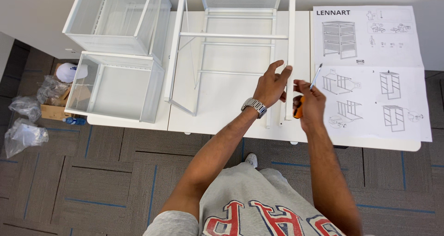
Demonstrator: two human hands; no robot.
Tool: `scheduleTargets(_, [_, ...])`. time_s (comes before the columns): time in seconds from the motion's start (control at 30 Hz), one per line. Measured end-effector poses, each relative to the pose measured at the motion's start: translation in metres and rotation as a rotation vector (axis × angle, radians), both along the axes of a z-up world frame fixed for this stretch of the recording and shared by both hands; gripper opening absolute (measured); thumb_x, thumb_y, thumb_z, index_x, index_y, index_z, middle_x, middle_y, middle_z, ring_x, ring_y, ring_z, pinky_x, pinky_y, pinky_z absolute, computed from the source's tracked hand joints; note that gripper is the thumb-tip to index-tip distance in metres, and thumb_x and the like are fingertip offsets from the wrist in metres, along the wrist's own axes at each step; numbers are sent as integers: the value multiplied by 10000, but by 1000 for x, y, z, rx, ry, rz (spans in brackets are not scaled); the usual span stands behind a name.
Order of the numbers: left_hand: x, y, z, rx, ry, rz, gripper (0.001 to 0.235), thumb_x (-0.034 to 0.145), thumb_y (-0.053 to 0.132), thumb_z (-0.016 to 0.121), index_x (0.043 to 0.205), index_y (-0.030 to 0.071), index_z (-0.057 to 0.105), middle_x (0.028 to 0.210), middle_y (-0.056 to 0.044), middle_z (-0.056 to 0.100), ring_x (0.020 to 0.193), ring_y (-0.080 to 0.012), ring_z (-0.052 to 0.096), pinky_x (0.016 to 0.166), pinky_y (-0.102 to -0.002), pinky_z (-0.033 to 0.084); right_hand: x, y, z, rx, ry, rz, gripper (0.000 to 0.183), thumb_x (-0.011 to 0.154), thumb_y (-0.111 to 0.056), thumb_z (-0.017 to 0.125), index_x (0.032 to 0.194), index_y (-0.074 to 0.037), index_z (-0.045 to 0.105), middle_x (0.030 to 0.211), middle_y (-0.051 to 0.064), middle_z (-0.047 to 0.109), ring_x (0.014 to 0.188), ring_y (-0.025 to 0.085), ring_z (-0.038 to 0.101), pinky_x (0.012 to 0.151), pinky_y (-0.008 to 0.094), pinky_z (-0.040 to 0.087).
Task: The person assembles a white metal mesh shelving unit on a table. They use a screwdriver to attach vertical and horizontal bars to the frame, following an instruction sheet labeled LENNART. The person secures multiple joints and positions the assembled frame upright.
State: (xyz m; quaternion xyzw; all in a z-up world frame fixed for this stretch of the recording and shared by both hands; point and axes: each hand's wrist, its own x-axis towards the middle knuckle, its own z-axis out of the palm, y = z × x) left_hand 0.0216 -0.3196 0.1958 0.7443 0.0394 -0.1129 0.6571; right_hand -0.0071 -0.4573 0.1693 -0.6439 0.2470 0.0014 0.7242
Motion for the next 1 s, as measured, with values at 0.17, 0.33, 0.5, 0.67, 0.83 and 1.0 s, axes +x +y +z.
scheduleTargets(0.17, [-37, 60, -39, -145, -389, 235, 289, 1151, 115, 559, 1411, 120, 684, 966, -108, 720, 795, -163, 695, 618, -295, 638, -4, -8, 27, -68, -100, 103, 260, 1148, -329, 685, 1241, -96, 752, 1051, 74, 729, 610, 48, 534, 505, 193, 488])
scheduleTargets(0.33, [-84, 199, -32, -163, -691, 893, 192, 1147, 174, 536, 1225, 151, 710, 894, 32, 596, 773, -49, 439, 685, -214, 407, -10, -2, 35, -249, -123, 149, 264, 1177, -318, 718, 1309, -93, 756, 978, 65, 675, 598, 68, 529, 495, 220, 498])
scheduleTargets(0.5, [-107, 314, -72, -86, -671, 756, 373, 972, 61, 624, 1336, 127, 670, 1299, -24, 695, 1075, -125, 628, 855, -274, 479, -25, 22, 63, -511, -103, 94, 207, 1143, -322, 734, 1323, -223, 754, 1202, -51, 667, 909, 123, 535, 673, 291, 502])
scheduleTargets(0.67, [-110, 324, -93, 115, -492, 45, 555, 1097, 269, 694, 1589, 90, 510, 1535, -143, 669, 1455, -299, 607, 1242, -498, 523, -20, 21, 30, -841, -154, 124, 334, 1159, -369, 776, 1346, -93, 768, 1213, 49, 772, 1067, 182, 644, 931, 369, 535])
scheduleTargets(0.83, [-92, 318, -105, 52, -507, 12, 337, 1156, 275, 549, 1379, 51, 664, 1275, -95, 800, 1198, -253, 788, 1065, -391, 630, -20, 41, 48, -698, 26, 112, 244, 1207, -416, 710, 1165, -184, 776, 910, -48, 714, 590, 43, 329, 538, 266, 284])
scheduleTargets(1.0, [-84, 315, -105, -13, -584, -66, 247, 1185, 207, 529, 1262, 63, 714, 1194, -78, 797, 1112, -243, 814, 998, -344, 662, -14, 39, 52, -655, 5, 90, 227, 1244, -361, 691, 1111, -194, 768, 774, -34, 556, 541, 50, 276, 432, 286, 190])
